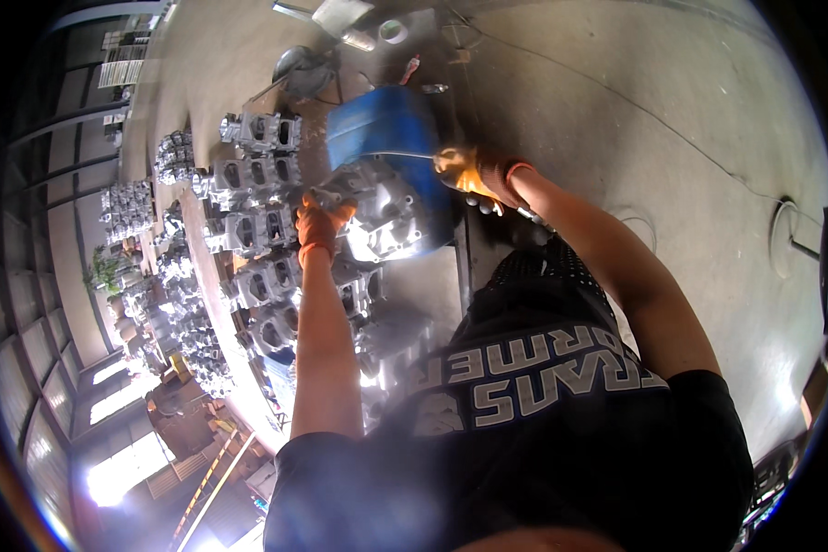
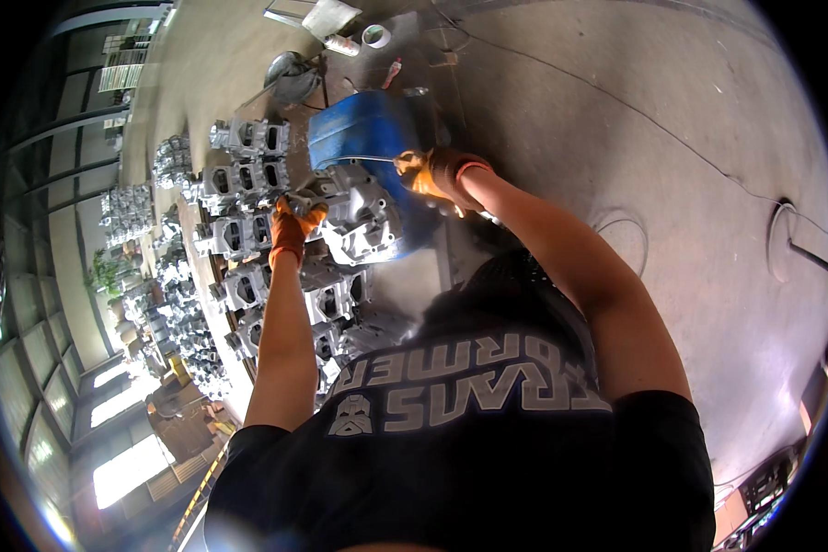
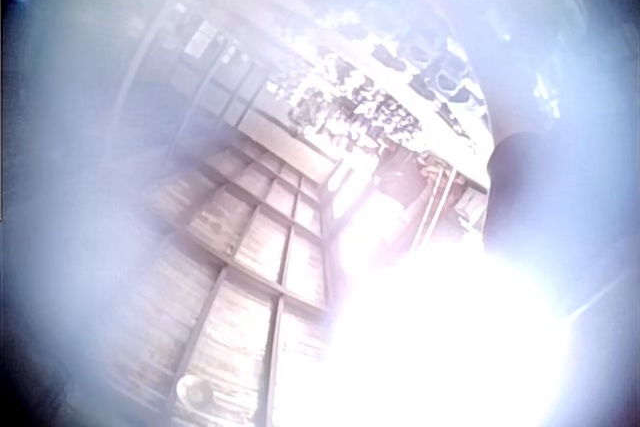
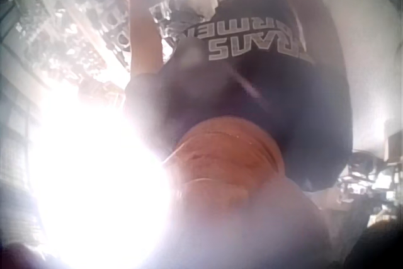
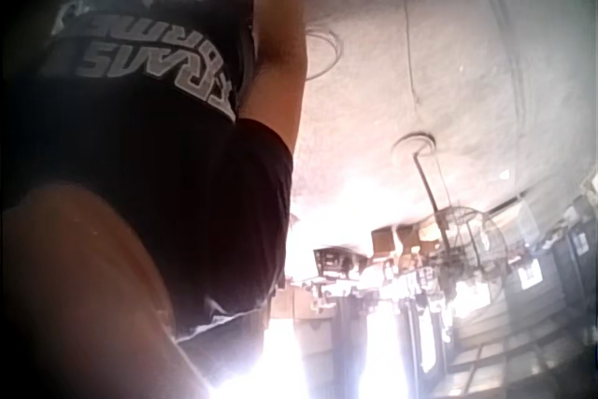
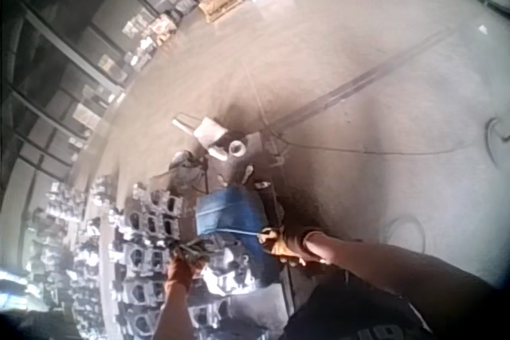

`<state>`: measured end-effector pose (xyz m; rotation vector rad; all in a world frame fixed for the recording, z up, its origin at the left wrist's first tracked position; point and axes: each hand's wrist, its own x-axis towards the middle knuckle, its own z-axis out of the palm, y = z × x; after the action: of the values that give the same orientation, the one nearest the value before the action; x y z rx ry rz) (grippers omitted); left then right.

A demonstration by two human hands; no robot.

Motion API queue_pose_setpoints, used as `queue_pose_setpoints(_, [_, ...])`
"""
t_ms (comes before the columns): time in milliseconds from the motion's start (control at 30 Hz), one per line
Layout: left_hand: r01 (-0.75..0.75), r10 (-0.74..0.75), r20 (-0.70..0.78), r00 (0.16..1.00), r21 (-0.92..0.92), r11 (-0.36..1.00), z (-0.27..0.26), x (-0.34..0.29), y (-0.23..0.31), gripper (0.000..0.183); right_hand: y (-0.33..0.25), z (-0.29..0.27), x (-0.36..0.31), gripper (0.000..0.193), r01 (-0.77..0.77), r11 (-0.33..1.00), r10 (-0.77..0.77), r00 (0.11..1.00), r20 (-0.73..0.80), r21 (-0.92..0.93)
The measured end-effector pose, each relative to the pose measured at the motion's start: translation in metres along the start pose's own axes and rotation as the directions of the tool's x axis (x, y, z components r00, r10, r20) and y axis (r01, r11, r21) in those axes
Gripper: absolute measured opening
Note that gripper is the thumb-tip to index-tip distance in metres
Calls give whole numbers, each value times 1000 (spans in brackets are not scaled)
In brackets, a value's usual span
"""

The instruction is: The person cleans cast metal housings using a compressed air wand on a blue container, then walks to a packing area to line a cardboard box with foam and place the metal housings inside.

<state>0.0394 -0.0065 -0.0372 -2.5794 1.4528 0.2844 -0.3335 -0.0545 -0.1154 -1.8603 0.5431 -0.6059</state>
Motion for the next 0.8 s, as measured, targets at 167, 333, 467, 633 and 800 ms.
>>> queue_pose_setpoints(167, [52,-53,29,998,48,997,-31,-33,44,98,-39,-33,0,34,-323,868,338,941,27,376])
queue_pose_setpoints(333, [95,-96,41,995,33,995,-34,-38,45,98,-98,-38,1,23,-763,527,722,634,276,375])
queue_pose_setpoints(467, [-4,4,8,1000,-22,1000,-4,-9,6,97,-87,-41,-13,25,-602,641,606,778,166,476])
queue_pose_setpoints(633, [33,-33,-2,999,41,999,-22,-25,37,97,-80,-41,-40,43,-641,469,627,726,282,607])
queue_pose_setpoints(800, [38,-38,5,999,26,999,-28,-32,36,98,-93,-44,-33,58,-600,555,554,783,282,576])
